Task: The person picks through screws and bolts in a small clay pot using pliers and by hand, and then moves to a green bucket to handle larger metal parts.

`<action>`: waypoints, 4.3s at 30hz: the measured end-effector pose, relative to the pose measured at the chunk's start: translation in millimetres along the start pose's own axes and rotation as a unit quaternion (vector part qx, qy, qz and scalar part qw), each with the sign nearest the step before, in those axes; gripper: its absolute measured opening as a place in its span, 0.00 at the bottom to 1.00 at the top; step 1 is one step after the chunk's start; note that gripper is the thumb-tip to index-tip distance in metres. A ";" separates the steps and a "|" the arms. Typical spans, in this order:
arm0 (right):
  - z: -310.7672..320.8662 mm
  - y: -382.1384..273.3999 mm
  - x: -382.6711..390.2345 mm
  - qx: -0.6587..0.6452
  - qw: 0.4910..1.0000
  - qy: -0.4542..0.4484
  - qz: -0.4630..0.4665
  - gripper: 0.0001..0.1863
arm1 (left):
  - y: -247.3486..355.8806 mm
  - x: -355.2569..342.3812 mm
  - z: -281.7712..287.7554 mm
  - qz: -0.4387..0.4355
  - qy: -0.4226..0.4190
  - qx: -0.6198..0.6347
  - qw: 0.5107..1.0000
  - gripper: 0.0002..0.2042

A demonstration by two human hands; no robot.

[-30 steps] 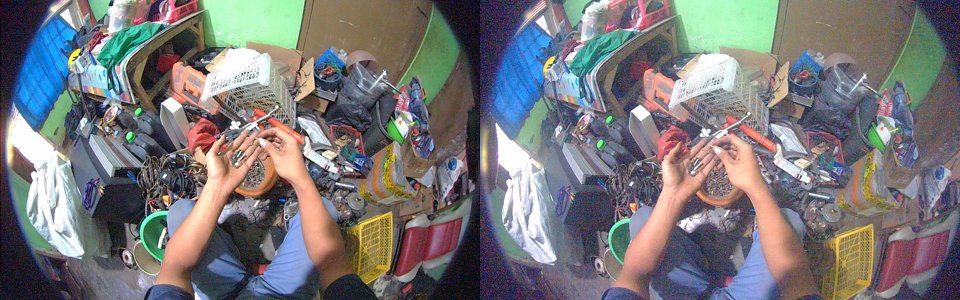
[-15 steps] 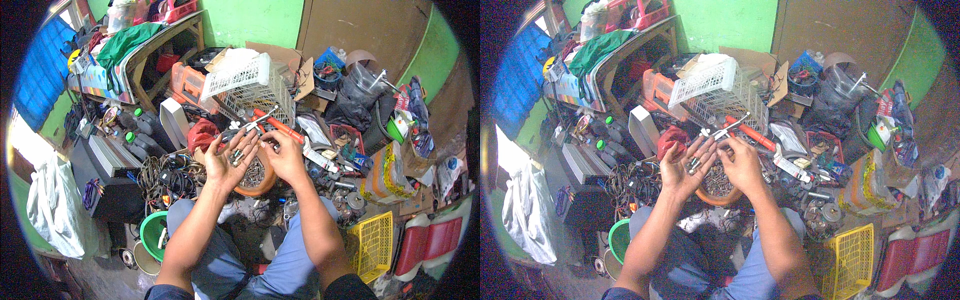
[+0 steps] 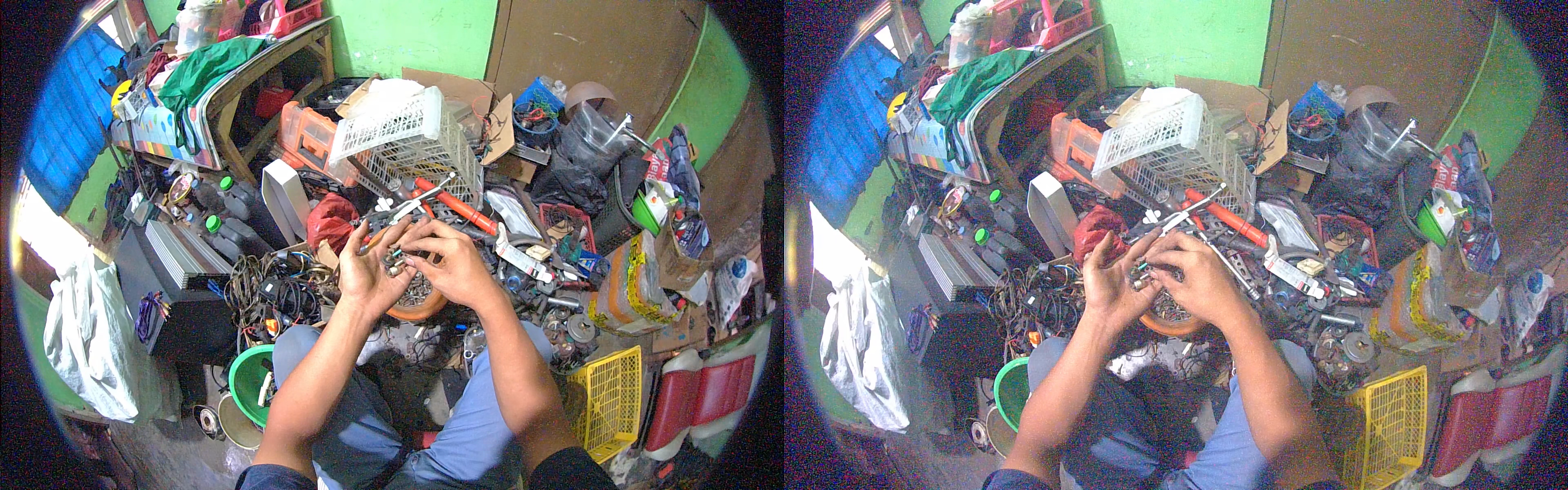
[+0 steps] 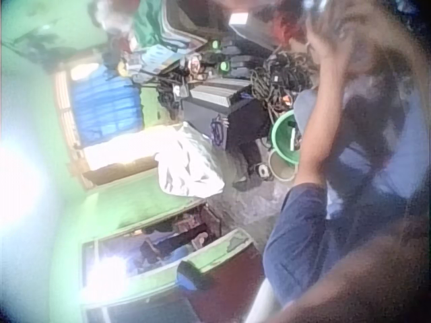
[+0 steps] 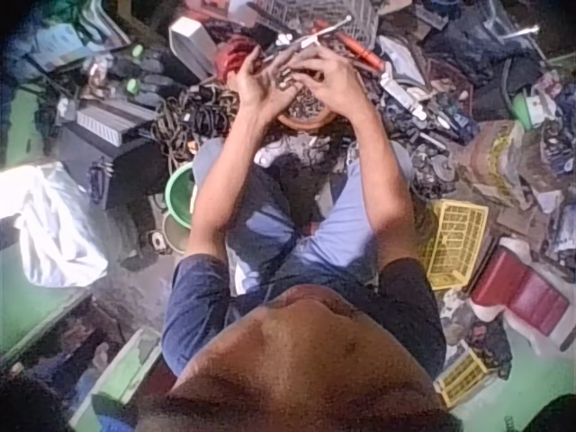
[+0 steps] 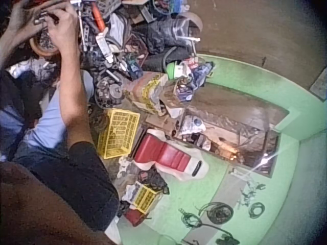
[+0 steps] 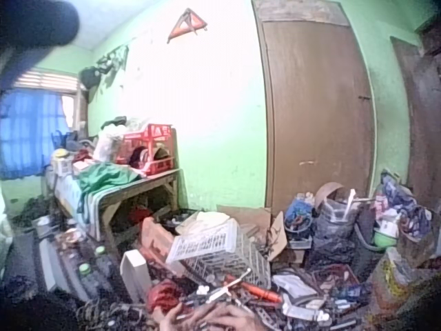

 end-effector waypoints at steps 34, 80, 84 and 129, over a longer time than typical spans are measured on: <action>0.9 10.3 -1.9 -0.095 0.974 0.091 -0.183 0.09 | 2.1 -5.7 6.8 -0.041 -0.005 0.056 0.998 0.36; 192.1 9.7 249.7 -0.036 0.854 0.366 -0.369 0.09 | -233.0 -31.6 -45.4 0.241 -0.040 -0.103 0.964 0.31; 208.8 1.9 329.8 0.118 0.834 0.347 -0.412 0.08 | -312.5 -18.3 -55.0 0.315 -0.063 -0.248 0.914 0.30; 47.7 -23.6 24.1 0.049 0.991 0.113 -0.044 0.07 | -33.5 6.2 5.4 -0.026 0.053 -0.151 0.987 0.14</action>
Point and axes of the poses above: each hand's wrist, its own x-axis away from the middle knuckle, its own z-axis out of the back of the hand, y = z × x, the point moved 2 cm from there along -x, towards the middle knuckle, and after that the axes turned 13 degrees about x, right-handed, at the moved point
